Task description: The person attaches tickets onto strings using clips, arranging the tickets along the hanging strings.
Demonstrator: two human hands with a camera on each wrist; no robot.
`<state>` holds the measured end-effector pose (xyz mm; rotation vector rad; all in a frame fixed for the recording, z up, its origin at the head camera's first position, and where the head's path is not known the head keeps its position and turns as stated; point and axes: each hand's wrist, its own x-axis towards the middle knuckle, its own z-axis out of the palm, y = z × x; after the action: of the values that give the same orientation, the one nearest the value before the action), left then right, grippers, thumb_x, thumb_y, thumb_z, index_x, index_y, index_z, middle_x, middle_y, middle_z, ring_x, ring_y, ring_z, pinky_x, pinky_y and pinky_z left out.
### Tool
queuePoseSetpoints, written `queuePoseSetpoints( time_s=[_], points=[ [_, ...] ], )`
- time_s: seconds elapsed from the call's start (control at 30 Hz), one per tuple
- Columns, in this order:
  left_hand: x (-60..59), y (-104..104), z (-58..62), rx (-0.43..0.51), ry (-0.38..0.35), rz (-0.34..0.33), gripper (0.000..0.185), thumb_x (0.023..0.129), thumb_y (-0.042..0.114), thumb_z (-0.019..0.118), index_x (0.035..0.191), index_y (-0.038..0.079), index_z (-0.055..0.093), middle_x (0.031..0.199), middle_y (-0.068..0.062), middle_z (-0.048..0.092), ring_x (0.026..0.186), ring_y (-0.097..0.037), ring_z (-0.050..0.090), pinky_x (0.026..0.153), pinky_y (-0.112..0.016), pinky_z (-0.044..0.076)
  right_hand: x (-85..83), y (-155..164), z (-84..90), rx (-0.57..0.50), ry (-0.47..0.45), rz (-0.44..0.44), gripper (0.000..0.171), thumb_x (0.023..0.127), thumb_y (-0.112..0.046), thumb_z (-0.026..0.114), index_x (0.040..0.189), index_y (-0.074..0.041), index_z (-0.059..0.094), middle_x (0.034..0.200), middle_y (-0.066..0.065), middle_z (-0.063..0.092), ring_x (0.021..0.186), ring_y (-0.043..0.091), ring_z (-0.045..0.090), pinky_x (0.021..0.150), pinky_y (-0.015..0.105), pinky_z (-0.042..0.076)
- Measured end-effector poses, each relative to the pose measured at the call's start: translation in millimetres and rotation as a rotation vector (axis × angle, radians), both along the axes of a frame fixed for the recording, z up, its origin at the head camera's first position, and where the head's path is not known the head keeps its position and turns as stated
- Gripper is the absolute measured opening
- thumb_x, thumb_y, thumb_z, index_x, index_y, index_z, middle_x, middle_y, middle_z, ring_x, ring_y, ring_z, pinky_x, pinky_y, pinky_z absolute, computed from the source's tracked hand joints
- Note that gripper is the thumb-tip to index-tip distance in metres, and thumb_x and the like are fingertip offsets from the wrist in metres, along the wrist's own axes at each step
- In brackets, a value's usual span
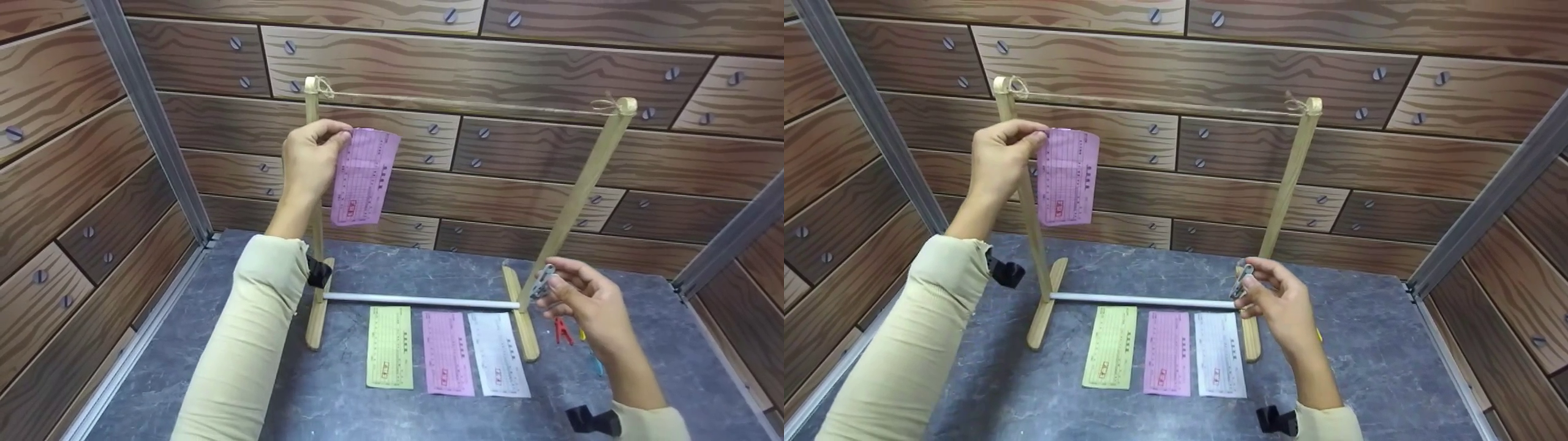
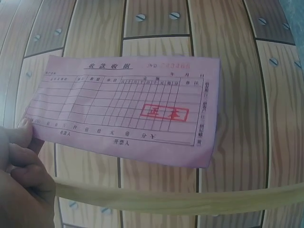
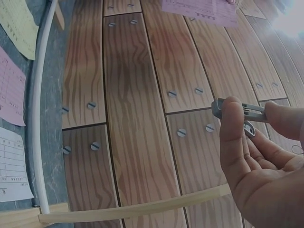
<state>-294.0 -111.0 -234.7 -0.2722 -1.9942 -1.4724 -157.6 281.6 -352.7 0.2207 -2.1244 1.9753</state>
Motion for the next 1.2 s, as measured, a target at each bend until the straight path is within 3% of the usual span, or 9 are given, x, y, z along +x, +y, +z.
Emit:
queuePoseSetpoints(
  time_s=[0.27,0.53,0.87,1.2],
  points=[
    [-1.8,0.0,7.0,0.073,0.003,-0.053,0.007,0.091,0.005,0.073,0.095,0.003,0.078,0.086,-0.004,0.073,0.071,-0.010,0.059,0.067,-0.022,0.046,0.7,-6.5,12.7,0.011,0.015,0.027,0.034,0.100,0.001,0.059,0.131,0.013,0.054,0.098,0.018,0.065,0.070,0.026,0.069,0.058,0.034,0.058],
    [-2.3,-7.1,19.2,0.131,0.025,-0.093,0.006,0.091,0.002,0.073,0.094,-0.003,0.076,0.084,-0.006,0.072,0.069,-0.009,0.058,0.065,-0.022,0.046,-1.7,-16.5,38.7,0.007,0.068,0.063,0.027,0.099,0.005,0.057,0.127,0.006,0.061,0.105,0.025,0.066,0.070,0.027,0.069,0.058,0.035,0.058],
    [-7.2,-10.2,29.5,0.187,0.010,-0.118,0.005,0.091,0.000,0.072,0.094,-0.004,0.075,0.087,-0.012,0.074,0.070,-0.012,0.064,0.066,-0.025,0.052,-5.3,-42.0,86.0,0.073,0.139,0.133,0.031,0.097,0.009,0.059,0.128,0.006,0.061,0.105,0.023,0.069,0.070,0.028,0.069,0.059,0.035,0.058],
    [-6.8,-7.1,38.3,0.193,-0.031,-0.056,0.003,0.091,0.001,0.073,0.090,0.001,0.076,0.090,-0.011,0.075,0.073,-0.012,0.066,0.066,-0.024,0.052,-16.3,-80.1,153.3,0.294,0.265,0.192,0.032,0.096,0.001,0.065,0.128,0.000,0.063,0.104,0.021,0.068,0.072,0.026,0.068,0.062,0.034,0.058]
  ],
)
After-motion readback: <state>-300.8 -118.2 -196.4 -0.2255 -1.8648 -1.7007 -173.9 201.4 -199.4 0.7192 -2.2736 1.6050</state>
